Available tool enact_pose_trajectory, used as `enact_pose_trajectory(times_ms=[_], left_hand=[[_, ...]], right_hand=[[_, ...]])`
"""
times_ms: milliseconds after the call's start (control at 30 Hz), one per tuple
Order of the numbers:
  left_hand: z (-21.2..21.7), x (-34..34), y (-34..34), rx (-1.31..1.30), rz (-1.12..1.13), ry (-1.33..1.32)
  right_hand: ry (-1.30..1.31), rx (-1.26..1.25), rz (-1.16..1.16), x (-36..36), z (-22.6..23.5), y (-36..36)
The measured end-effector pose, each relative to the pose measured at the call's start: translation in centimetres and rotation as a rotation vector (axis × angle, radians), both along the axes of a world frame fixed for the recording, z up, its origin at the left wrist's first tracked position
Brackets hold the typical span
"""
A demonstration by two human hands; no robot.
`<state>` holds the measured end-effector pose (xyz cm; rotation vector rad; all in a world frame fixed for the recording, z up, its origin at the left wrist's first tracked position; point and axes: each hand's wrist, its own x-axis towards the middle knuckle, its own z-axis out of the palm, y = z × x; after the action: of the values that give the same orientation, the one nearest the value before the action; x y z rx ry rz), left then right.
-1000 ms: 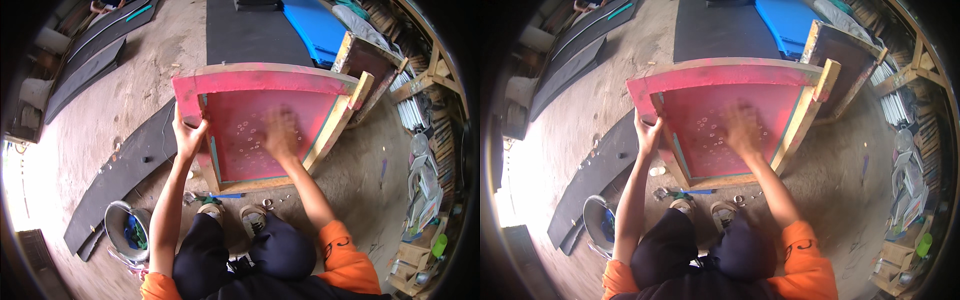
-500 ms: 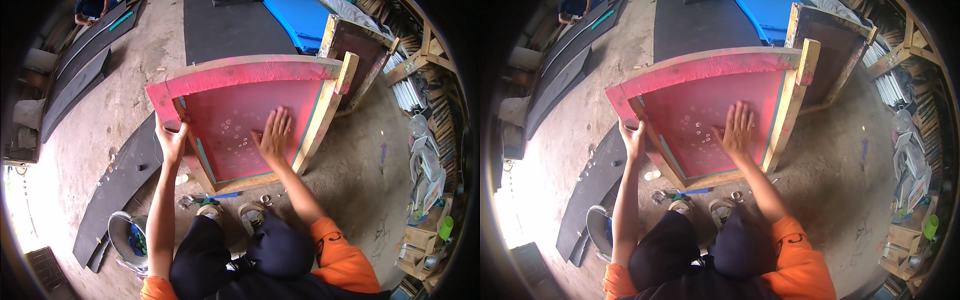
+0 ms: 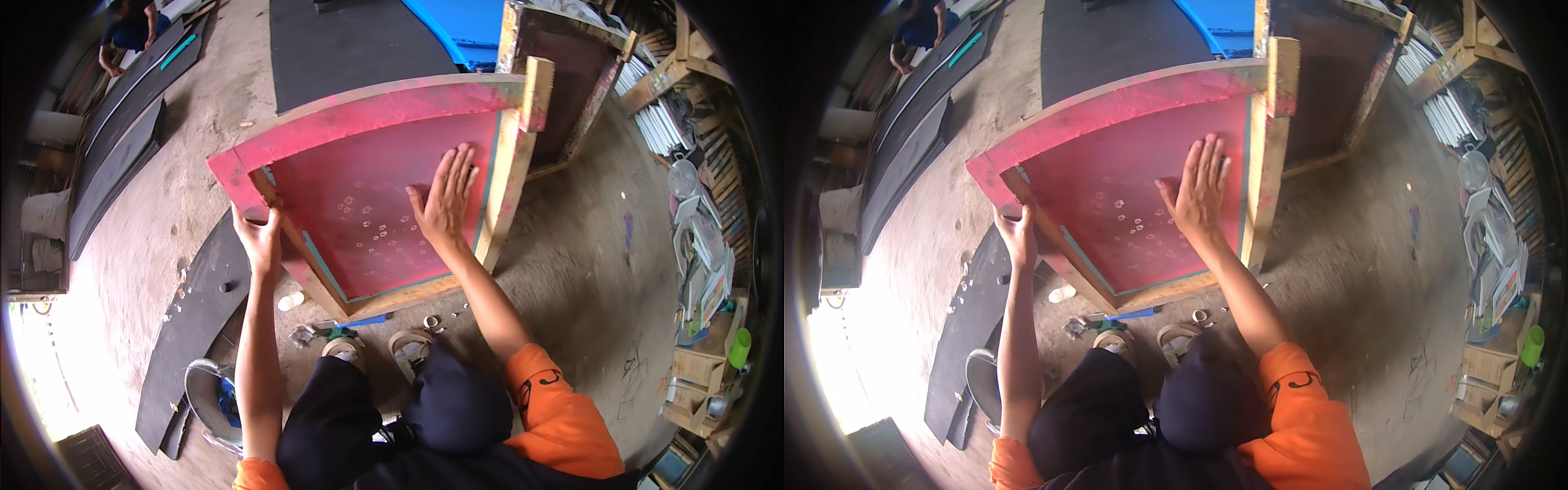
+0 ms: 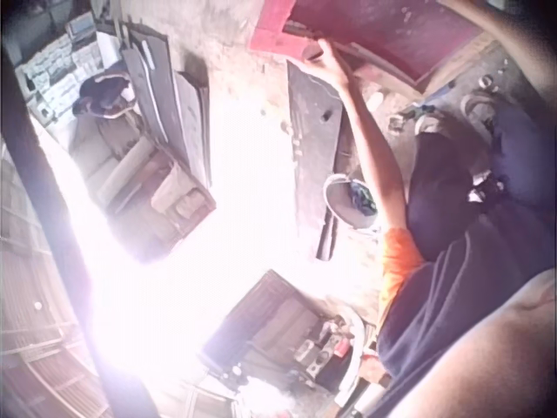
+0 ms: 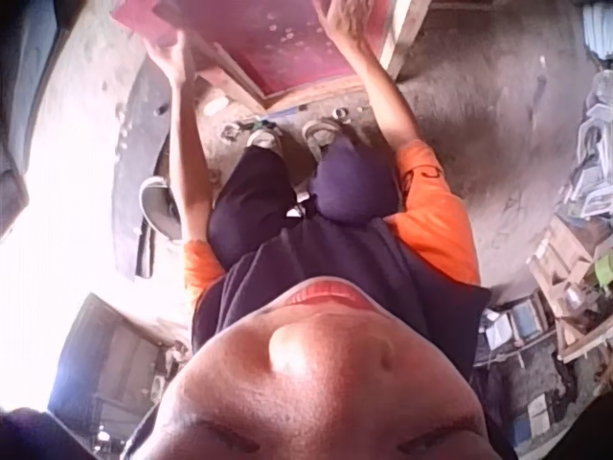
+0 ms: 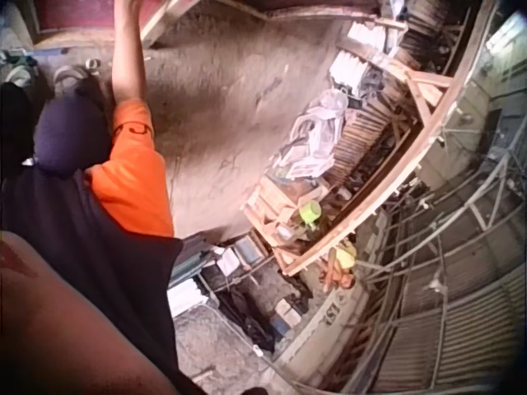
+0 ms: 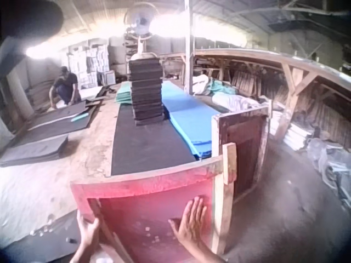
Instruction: The person sits on the floor and wipes a rectangular frame with a green cloth. They repeatedly rub the inner surface and edges, occasionally dip the cloth into a bucket, and flip the frame to clean the other side.
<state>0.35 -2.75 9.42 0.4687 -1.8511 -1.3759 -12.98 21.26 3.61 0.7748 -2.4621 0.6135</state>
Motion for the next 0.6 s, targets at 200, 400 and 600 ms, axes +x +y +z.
enact_pose_trajectory(times_ms=[200, 400, 600], left_hand=[[-0.4, -1.0, -0.3, -0.048, 0.026, 0.003], [-0.5, -1.0, -0.9, -0.057, 0.028, -0.052], [-1.2, -1.1, -1.5, -0.005, 0.052, -0.077]], right_hand=[[-0.185, 0.016, -0.074, 7.3, -12.4, 4.6], [-0.135, -0.081, -0.073, 3.4, -6.4, 0.8], [-0.050, -0.111, -0.068, -2.1, 2.3, -2.8]])
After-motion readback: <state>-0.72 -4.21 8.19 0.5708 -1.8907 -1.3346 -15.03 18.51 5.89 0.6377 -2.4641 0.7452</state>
